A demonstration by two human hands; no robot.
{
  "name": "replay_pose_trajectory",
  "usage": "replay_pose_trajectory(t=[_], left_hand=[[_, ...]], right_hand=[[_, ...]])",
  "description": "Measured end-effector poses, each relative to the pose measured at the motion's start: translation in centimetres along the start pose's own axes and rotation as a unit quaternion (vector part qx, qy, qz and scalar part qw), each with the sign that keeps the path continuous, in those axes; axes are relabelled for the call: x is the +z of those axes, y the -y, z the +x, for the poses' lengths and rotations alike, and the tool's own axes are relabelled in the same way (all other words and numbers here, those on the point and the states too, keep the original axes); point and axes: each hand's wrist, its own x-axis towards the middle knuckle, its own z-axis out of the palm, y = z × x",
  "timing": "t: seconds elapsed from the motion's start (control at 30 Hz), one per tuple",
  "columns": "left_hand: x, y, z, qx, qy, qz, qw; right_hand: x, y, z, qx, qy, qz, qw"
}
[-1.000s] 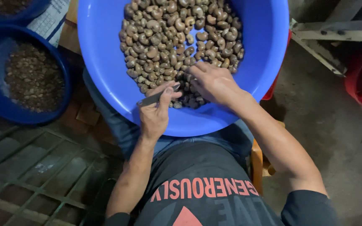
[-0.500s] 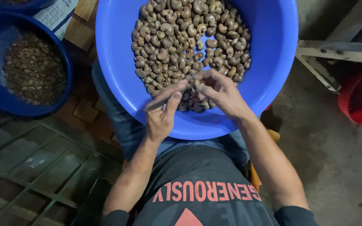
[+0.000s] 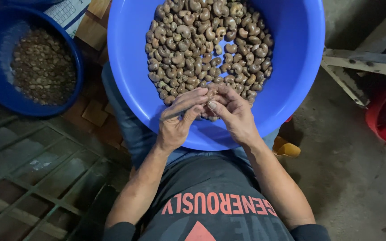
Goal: Manually cleaning and scraping cashew nuts using a small tool to remove skins or imperfections.
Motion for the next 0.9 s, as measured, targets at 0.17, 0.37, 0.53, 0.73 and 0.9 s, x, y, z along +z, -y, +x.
replay_pose_trajectory(t=[0.17, 0.37, 0.53, 0.73, 0.9], left_hand=[[-0.3, 0.0, 0.0, -0.015, -0.006, -0.057, 0.998], [-0.4, 0.3, 0.2, -0.01, 0.014, -0.039, 0.999], [-0.5, 0.0, 0.3, -0.015, 0.029, -0.036, 0.999], [-0.7, 0.6, 0.8, 0.027, 0.029, -0.026, 0.999], [-0.4, -0.1, 1.4, -0.002, 0.015, -0.079, 0.997]], right_hand=[[0.1, 1.2, -0.3, -0.025, 0.031, -0.1, 0.994], [0.0, 2.6, -0.8, -0.062, 0.07, -0.241, 0.966], [-1.1, 1.5, -0.8, -0.087, 0.08, -0.285, 0.951], [-0.8, 1.5, -0.9, -0.055, 0.094, -0.168, 0.98], [-1.1, 0.0, -0.9, -0.016, 0.068, 0.022, 0.997]])
